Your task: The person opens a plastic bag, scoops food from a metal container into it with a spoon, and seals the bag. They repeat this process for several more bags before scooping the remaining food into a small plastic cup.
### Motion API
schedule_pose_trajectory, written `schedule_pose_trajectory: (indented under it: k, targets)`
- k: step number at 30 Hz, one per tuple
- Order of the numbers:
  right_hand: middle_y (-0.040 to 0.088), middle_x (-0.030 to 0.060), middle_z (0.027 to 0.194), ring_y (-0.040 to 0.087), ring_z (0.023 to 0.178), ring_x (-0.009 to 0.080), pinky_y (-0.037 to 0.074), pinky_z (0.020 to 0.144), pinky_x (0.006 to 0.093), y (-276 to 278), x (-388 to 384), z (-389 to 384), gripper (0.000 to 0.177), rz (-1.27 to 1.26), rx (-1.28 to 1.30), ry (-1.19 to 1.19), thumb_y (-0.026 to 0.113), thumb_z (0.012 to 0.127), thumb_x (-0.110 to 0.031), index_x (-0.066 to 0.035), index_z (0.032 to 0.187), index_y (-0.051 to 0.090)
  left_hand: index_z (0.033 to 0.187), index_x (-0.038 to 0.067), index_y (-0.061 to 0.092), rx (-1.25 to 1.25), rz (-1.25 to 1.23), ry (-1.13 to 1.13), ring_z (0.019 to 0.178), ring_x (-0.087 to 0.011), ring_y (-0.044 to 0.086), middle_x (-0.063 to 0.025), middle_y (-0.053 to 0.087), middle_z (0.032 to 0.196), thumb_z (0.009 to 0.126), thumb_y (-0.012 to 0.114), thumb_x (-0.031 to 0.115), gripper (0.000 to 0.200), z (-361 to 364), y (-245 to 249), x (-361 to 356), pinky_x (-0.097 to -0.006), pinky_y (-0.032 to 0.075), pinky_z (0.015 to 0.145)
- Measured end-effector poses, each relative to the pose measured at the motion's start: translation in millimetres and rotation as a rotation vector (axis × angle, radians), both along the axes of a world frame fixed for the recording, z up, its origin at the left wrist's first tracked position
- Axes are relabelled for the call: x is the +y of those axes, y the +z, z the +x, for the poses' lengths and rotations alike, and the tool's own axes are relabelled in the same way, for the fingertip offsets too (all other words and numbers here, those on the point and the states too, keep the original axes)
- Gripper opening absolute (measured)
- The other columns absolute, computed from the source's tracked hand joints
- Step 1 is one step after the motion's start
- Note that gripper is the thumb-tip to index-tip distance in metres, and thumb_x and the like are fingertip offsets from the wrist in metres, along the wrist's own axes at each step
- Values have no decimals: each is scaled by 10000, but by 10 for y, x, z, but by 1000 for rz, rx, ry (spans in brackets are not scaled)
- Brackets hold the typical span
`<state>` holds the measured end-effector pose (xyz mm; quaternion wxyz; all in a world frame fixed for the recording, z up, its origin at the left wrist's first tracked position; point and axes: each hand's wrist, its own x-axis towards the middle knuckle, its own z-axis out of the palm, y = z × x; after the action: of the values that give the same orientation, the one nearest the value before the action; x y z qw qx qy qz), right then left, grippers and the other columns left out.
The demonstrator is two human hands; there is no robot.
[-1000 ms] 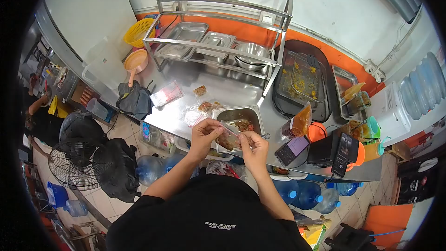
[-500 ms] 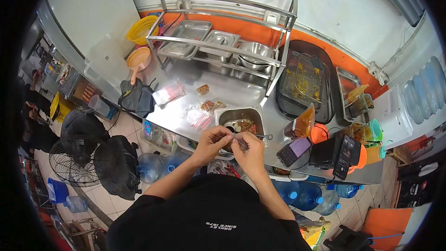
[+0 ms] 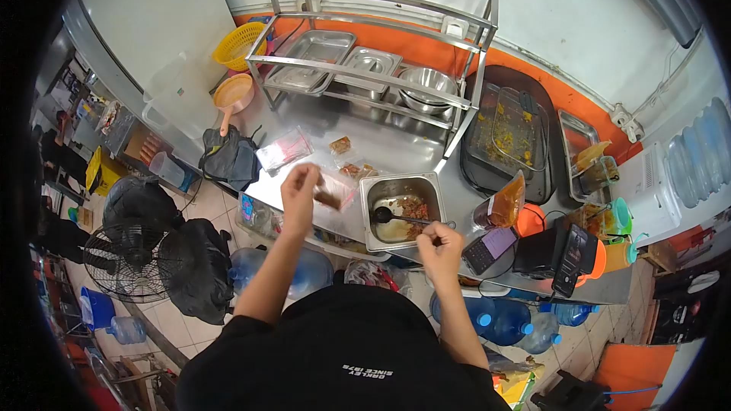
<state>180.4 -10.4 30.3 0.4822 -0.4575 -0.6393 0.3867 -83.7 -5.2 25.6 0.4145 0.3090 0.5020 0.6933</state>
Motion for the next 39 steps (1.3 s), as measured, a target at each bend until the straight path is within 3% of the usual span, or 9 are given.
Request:
schedule_pose_trajectory:
  k: [2, 5, 9, 14, 26, 28, 31, 37, 39]
  targets:
    - [464, -38, 587, 394, 564, 38, 322, 520, 222, -37, -6, 42, 101, -67, 4, 14, 559, 739, 30, 3, 647, 525, 974, -1, 614, 12, 3, 26, 837, -134, 571, -40, 595, 873, 917, 585, 134, 149, -177, -38, 177, -281, 464, 822]
    - [470, -36, 594, 391, 571, 34, 321, 527, 212, -43, -27, -35, 100, -91, 39, 37, 565, 751, 31, -1, 662, 535, 1069, -8, 628, 750, 277, 319, 986, -244, 578, -122, 634, 1024, 880, 611, 103, 219, -321, -342, 409, -368, 435, 927]
    - [480, -43, 615, 393, 573, 29, 314, 523, 203, -104, -63, -58, 95, -100, 69, 50, 571, 765, 27, -5, 680, 546, 980, 22, 686, 1160, 5, 178, 1033, -321, 558, -160, 639, 1051, 769, 692, 61, 215, -374, -1190, 255, -389, 425, 926]
    - [496, -50, 638, 411, 576, 20, 312, 514, 193, -146, -83, -58, 98, -160, 53, 54, 600, 782, 9, -2, 691, 567, 821, 21, 674, 1052, -84, 140, 977, -299, 562, -116, 647, 976, 732, 687, 17, 89, -396, -1463, 132, -402, 427, 873]
    - [642, 27, 779, 577, 691, 52, 451, 608, 198, -107, -116, -334, 73, -258, 322, 186, 609, 894, -41, 15, 910, 653, 943, 71, 671, 946, 450, 21, 1054, -256, 537, -56, 645, 1027, 701, 759, 102, 259, 818, -69, -379, -396, 388, 912]
    - [632, 22, 747, 560, 636, 59, 423, 564, 197, -96, -129, -314, 97, -292, 269, 204, 588, 909, -62, 10, 903, 654, 999, 23, 638, 173, 154, -123, 982, -180, 573, -38, 655, 982, 778, 742, 122, 265, 873, -67, -362, -344, 432, 878]
    - [626, 26, 743, 556, 605, 71, 423, 546, 203, -166, -115, -296, 97, -316, 250, 272, 584, 908, -54, 14, 909, 653, 1049, -13, 604, -142, 26, -649, 887, -111, 583, -17, 649, 945, 864, 672, 100, 226, 671, -258, -340, -273, 465, 813]
    - [640, 67, 735, 607, 586, 113, 493, 529, 233, -28, -147, -265, 89, -368, 153, 264, 584, 890, -16, 45, 936, 630, 1027, 17, 620, 25, 65, -569, 865, -94, 580, -15, 641, 921, 871, 661, 117, 189, 704, -352, -325, -264, 462, 758]
    - [640, 84, 713, 607, 554, 120, 482, 496, 230, -31, -115, -238, 68, -385, 125, 244, 613, 872, -21, 44, 856, 603, 973, 27, 624, 549, 78, -151, 910, -159, 589, -52, 638, 934, 810, 725, 204, 262, 733, -180, -418, -306, 448, 777]
